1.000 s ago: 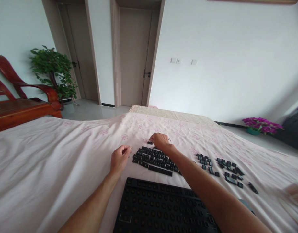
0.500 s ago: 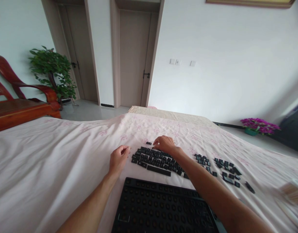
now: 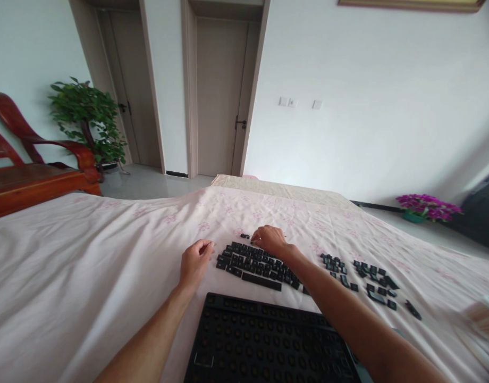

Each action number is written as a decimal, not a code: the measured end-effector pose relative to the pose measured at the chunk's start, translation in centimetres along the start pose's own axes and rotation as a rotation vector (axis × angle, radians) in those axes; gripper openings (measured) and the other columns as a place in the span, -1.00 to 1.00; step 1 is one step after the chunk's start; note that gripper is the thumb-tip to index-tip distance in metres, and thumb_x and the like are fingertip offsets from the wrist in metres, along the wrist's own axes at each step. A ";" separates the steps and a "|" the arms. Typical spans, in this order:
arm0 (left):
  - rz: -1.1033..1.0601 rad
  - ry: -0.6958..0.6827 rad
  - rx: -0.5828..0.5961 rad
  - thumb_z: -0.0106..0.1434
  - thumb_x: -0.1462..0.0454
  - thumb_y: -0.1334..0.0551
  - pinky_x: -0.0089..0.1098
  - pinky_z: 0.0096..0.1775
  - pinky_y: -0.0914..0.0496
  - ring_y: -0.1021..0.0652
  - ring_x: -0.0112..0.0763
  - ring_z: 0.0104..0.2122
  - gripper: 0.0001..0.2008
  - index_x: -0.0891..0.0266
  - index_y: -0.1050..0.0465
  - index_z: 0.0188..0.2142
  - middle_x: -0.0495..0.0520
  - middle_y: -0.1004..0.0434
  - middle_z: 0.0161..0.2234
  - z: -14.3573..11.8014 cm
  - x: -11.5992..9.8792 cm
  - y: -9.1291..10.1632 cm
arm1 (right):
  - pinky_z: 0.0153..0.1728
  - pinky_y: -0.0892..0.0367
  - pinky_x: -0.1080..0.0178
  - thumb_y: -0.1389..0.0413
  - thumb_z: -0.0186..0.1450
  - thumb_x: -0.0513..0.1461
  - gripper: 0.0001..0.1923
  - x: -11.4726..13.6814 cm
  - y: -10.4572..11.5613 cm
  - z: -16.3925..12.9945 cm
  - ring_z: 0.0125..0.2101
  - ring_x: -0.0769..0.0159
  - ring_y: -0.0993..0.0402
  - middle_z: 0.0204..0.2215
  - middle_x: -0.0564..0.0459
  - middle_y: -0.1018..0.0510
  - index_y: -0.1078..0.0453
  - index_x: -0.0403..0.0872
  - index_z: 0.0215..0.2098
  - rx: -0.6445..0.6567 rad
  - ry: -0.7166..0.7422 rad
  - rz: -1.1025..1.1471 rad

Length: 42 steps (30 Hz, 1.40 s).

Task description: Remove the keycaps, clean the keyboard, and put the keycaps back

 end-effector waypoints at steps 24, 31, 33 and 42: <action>0.019 -0.016 0.014 0.17 0.05 -0.17 -0.41 -0.36 -0.39 -0.58 -0.33 -0.46 -0.72 0.19 -0.52 -0.35 0.01 -0.60 -0.45 0.1 0.2 -0.1 | -0.28 -0.27 0.32 -0.13 0.23 -0.07 -0.73 -2.9 -0.4 1.4 -0.18 0.24 -0.51 -0.23 0.08 -0.63 -0.55 0.13 -0.13 -0.033 -0.219 0.120; 0.027 0.000 0.028 0.18 0.03 -0.18 -0.41 -0.35 -0.38 -0.58 -0.34 -0.47 -0.70 0.19 -0.52 -0.32 0.01 -0.60 -0.45 0.1 0.4 -0.2 | -0.33 -0.24 0.32 -0.16 0.17 -0.09 -0.80 -4.5 0.9 -0.9 -0.29 0.28 -0.52 -0.35 0.10 -0.63 -0.58 0.12 -0.27 -0.011 -0.213 0.119; 0.029 -0.004 0.027 0.18 0.03 -0.17 -0.41 -0.35 -0.37 -0.57 -0.33 -0.47 -0.69 0.19 -0.52 -0.32 0.02 -0.60 -0.45 0.1 0.4 -0.2 | -0.33 -0.25 0.31 -0.19 0.13 -0.06 -0.79 -4.6 0.9 -1.5 -0.31 0.27 -0.52 -0.38 0.11 -0.63 -0.59 0.12 -0.29 0.001 -0.200 0.114; 0.031 -0.014 0.027 0.17 0.02 -0.17 -0.42 -0.36 -0.37 -0.56 -0.34 -0.46 -0.68 0.20 -0.52 -0.32 0.02 -0.59 -0.45 0.1 0.3 -0.2 | -0.29 -0.24 0.28 -0.20 0.13 -0.07 -0.80 -3.9 -0.2 -1.9 -0.25 0.23 -0.52 -0.33 0.11 -0.64 -0.58 0.14 -0.28 0.013 -0.148 0.064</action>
Point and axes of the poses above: each hand's wrist, its own z-axis towards the middle knuckle, its own y-axis out of the back of the hand, x = y × z, the point moved 8 cm from there along z, towards the middle knuckle
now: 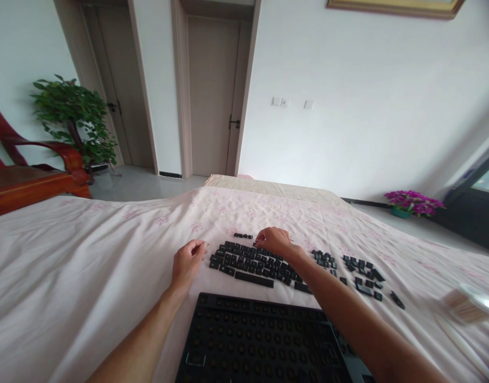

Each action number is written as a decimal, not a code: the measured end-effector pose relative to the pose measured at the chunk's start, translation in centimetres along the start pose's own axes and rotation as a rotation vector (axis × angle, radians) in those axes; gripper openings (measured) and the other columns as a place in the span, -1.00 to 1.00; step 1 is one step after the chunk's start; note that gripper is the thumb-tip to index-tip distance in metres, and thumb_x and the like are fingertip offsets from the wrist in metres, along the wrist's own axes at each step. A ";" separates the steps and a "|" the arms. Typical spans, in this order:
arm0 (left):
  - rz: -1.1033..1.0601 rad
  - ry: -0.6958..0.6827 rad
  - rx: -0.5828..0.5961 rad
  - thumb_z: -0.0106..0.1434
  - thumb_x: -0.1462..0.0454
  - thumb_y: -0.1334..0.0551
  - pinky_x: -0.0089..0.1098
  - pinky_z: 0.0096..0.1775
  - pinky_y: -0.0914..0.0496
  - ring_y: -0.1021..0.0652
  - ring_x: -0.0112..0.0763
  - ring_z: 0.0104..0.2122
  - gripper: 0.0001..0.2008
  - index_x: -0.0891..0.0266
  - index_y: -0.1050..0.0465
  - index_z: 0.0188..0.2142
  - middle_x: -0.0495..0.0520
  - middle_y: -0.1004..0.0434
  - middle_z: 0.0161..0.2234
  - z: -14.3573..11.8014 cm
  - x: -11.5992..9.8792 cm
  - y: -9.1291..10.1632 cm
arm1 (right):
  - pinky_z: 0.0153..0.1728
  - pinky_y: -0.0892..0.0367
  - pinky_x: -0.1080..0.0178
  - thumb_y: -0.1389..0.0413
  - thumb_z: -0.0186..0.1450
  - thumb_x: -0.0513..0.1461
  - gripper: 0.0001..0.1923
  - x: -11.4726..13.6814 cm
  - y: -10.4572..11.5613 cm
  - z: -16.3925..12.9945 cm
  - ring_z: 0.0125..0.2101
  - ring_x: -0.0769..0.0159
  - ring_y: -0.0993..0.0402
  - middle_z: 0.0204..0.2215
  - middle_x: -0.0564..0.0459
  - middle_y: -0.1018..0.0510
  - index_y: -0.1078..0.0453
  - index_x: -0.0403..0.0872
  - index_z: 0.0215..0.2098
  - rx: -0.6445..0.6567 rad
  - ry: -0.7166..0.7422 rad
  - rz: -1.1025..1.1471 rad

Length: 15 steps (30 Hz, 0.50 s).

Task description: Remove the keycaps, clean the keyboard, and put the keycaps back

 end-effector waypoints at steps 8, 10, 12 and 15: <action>-0.010 0.002 0.005 0.18 0.03 -0.17 -0.44 -0.38 -0.37 -0.56 -0.34 -0.44 -0.68 0.21 -0.51 -0.32 0.02 -0.59 -0.45 0.0 0.1 0.0 | -0.29 -0.23 0.28 -0.13 0.23 -0.10 -0.77 0.8 -0.3 -0.4 -0.19 0.20 -0.50 -0.26 0.03 -0.63 -0.58 0.10 -0.20 -0.010 0.049 -0.068; -0.011 0.002 0.005 0.18 0.03 -0.18 -0.44 -0.38 -0.37 -0.56 -0.35 -0.45 -0.69 0.21 -0.51 -0.32 0.02 -0.59 -0.45 0.0 0.1 0.0 | -0.29 -0.23 0.28 -0.12 0.24 -0.11 -0.77 0.9 -0.4 -0.4 -0.20 0.20 -0.51 -0.26 0.02 -0.63 -0.57 0.09 -0.20 -0.010 0.054 -0.078; -0.009 0.003 0.003 0.18 0.03 -0.18 -0.44 -0.37 -0.37 -0.56 -0.36 -0.46 -0.69 0.21 -0.51 -0.32 0.01 -0.59 -0.45 0.0 0.2 0.0 | -0.30 -0.23 0.28 -0.11 0.23 -0.12 -0.77 1.0 -0.5 -0.3 -0.22 0.21 -0.51 -0.28 0.03 -0.63 -0.57 0.09 -0.20 -0.012 0.054 -0.082; -0.006 0.004 -0.002 0.18 0.02 -0.17 -0.43 -0.37 -0.37 -0.56 -0.36 -0.47 -0.68 0.21 -0.52 -0.32 0.01 -0.60 -0.44 0.1 0.2 0.0 | -0.29 -0.22 0.29 -0.10 0.23 -0.12 -0.76 0.8 -0.4 0.0 -0.23 0.22 -0.51 -0.28 0.03 -0.63 -0.57 0.08 -0.20 -0.023 0.047 -0.084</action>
Point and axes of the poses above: each hand's wrist, its own z-axis towards the middle knuckle, its own y-axis out of the back of the hand, x = y × z, the point moved 8 cm from there along z, towards the middle knuckle
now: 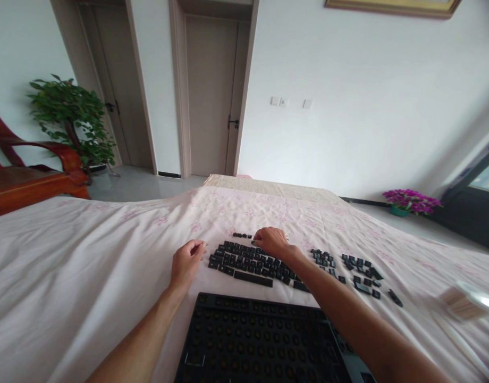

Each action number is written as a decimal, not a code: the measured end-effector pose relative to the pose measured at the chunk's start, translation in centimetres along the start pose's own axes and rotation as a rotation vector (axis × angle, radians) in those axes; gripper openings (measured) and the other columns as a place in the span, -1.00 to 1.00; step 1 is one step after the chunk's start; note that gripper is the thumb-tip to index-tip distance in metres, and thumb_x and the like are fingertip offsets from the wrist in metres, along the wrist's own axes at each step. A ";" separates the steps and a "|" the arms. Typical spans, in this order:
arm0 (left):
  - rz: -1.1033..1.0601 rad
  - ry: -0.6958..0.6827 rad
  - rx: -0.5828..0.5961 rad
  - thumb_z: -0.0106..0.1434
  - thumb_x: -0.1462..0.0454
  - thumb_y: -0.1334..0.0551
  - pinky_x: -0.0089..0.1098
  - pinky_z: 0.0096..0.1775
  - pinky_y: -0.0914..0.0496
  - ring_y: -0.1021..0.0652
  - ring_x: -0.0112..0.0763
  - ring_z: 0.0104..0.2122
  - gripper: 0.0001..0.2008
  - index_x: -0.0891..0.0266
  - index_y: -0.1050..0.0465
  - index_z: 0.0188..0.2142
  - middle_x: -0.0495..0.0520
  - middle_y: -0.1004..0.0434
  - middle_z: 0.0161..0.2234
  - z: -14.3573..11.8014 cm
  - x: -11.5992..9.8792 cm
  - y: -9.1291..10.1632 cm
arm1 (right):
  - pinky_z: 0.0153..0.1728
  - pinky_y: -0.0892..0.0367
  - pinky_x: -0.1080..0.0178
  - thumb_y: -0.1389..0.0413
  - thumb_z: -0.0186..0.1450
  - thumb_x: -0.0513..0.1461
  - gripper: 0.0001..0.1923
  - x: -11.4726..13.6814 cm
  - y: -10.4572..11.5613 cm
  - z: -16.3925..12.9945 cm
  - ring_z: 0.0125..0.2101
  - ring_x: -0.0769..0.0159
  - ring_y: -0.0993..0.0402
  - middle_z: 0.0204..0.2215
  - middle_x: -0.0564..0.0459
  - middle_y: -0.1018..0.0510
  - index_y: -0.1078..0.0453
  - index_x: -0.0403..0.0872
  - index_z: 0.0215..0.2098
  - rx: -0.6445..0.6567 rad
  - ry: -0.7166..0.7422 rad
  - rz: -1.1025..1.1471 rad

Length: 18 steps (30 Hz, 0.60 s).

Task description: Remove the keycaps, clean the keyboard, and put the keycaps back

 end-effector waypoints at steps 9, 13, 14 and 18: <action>0.008 0.006 -0.008 0.16 0.03 -0.17 -0.44 -0.40 -0.37 -0.57 -0.34 -0.46 -0.68 0.21 -0.53 -0.32 0.03 -0.61 -0.45 0.0 -0.1 0.0 | -0.24 -0.24 0.27 -0.11 0.23 -0.14 -0.75 -1.3 0.1 1.5 -0.19 0.20 -0.49 -0.23 -0.03 -0.62 -0.57 0.04 -0.17 -0.021 -0.056 0.002; 0.007 0.011 0.005 0.17 0.03 -0.17 -0.45 -0.39 -0.37 -0.57 -0.36 -0.46 -0.68 0.21 -0.52 -0.31 0.02 -0.60 -0.44 0.0 -0.1 0.0 | -0.26 -0.25 0.28 -0.14 0.23 -0.10 -0.75 -1.6 -0.2 1.9 -0.20 0.20 -0.50 -0.23 0.00 -0.62 -0.57 0.06 -0.18 -0.021 -0.063 0.026; 0.007 0.012 0.005 0.18 0.03 -0.18 -0.45 -0.38 -0.37 -0.57 -0.36 -0.46 -0.69 0.21 -0.52 -0.31 0.01 -0.60 -0.44 0.0 -0.1 0.0 | -0.27 -0.25 0.28 -0.15 0.23 -0.08 -0.75 -1.6 -0.3 2.0 -0.20 0.20 -0.51 -0.23 0.01 -0.62 -0.57 0.07 -0.18 -0.021 -0.064 0.034; 0.000 0.017 0.000 0.18 0.04 -0.18 -0.44 -0.37 -0.37 -0.57 -0.36 -0.46 -0.70 0.21 -0.52 -0.31 0.01 -0.60 -0.44 0.0 0.0 0.0 | -0.28 -0.25 0.29 -0.17 0.21 -0.04 -0.74 -2.0 -0.5 2.2 -0.20 0.21 -0.50 -0.22 0.05 -0.63 -0.56 0.11 -0.17 -0.027 -0.078 0.070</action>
Point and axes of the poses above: each hand's wrist, its own z-axis towards the middle knuckle, its own y-axis out of the back of the hand, x = y × z, the point moved 8 cm from there along z, towards the middle knuckle
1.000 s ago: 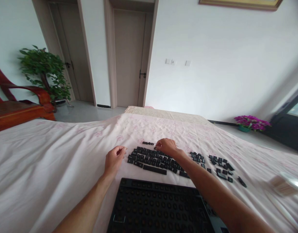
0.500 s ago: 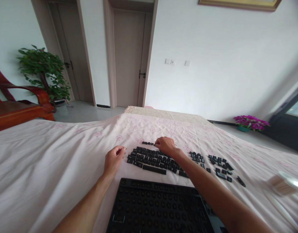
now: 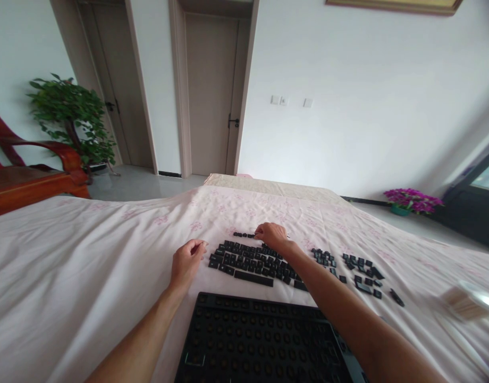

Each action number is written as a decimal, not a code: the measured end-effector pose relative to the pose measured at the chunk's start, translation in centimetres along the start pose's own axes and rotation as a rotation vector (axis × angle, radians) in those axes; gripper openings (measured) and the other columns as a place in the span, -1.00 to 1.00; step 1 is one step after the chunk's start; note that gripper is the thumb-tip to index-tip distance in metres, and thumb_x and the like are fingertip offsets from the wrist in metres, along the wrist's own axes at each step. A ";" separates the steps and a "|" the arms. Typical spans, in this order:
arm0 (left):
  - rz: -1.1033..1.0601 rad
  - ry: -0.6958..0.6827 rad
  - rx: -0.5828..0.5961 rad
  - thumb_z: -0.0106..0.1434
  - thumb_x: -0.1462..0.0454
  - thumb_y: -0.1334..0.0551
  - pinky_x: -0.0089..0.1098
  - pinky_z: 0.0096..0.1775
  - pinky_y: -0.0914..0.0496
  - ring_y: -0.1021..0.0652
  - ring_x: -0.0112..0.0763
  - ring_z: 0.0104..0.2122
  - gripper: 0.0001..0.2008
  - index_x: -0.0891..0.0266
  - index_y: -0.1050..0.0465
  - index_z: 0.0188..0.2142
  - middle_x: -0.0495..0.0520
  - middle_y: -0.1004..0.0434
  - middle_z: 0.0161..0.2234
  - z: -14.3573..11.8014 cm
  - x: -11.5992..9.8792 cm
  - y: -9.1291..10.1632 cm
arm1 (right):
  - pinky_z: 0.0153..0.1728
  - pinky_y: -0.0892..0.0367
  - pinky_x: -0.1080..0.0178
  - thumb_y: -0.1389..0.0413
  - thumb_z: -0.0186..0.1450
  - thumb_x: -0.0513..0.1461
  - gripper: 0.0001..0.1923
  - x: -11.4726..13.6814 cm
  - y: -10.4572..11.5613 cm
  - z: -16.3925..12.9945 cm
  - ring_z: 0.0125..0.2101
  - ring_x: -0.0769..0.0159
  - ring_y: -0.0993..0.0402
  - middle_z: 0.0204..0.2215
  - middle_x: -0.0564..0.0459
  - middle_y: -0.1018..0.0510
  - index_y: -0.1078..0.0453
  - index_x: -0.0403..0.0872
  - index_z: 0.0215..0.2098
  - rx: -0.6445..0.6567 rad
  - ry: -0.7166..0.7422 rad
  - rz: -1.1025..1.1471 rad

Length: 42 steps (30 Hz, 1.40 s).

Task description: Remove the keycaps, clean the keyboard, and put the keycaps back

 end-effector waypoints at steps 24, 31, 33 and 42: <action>0.021 -0.020 -0.006 0.16 0.01 -0.18 -0.41 -0.36 -0.38 -0.58 -0.32 -0.47 -0.67 0.21 -0.53 -0.34 0.03 -0.62 -0.45 -0.1 -0.4 0.1 | -0.31 -0.22 0.27 -0.20 0.13 -0.09 -0.78 -0.8 1.7 -3.2 -0.24 0.18 -0.51 -0.32 0.04 -0.63 -0.58 0.09 -0.27 0.060 -0.003 -0.083; 0.018 -0.013 -0.001 0.17 0.02 -0.18 -0.42 -0.34 -0.38 -0.58 -0.34 -0.46 -0.69 0.20 -0.52 -0.32 0.01 -0.61 -0.44 0.0 0.0 0.0 | -0.31 -0.21 0.28 -0.13 0.18 -0.16 -0.79 -0.3 1.3 -3.4 -0.26 0.18 -0.51 -0.33 -0.02 -0.63 -0.59 0.02 -0.27 0.054 0.041 -0.118; 0.021 -0.015 -0.003 0.18 0.02 -0.18 -0.42 -0.34 -0.38 -0.58 -0.34 -0.46 -0.68 0.20 -0.52 -0.32 0.02 -0.61 -0.43 0.1 0.1 0.0 | -0.31 -0.21 0.28 -0.12 0.19 -0.17 -0.79 -0.2 1.2 -3.4 -0.26 0.18 -0.51 -0.33 -0.03 -0.63 -0.59 0.01 -0.28 0.046 0.045 -0.122; 0.012 -0.015 -0.010 0.16 0.02 -0.18 -0.40 -0.35 -0.40 -0.58 -0.31 -0.46 -0.67 0.22 -0.52 -0.33 0.04 -0.61 -0.44 -0.1 -0.2 0.1 | -0.26 -0.23 0.28 -0.10 0.26 -0.17 -0.74 -1.3 1.7 -2.1 -0.18 0.18 -0.51 -0.24 -0.07 -0.62 -0.57 0.01 -0.16 -0.012 0.019 -0.123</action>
Point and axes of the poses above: each hand's wrist, its own z-axis towards the middle knuckle, its own y-axis out of the back of the hand, x = y × z, the point moved 8 cm from there along z, towards the middle knuckle
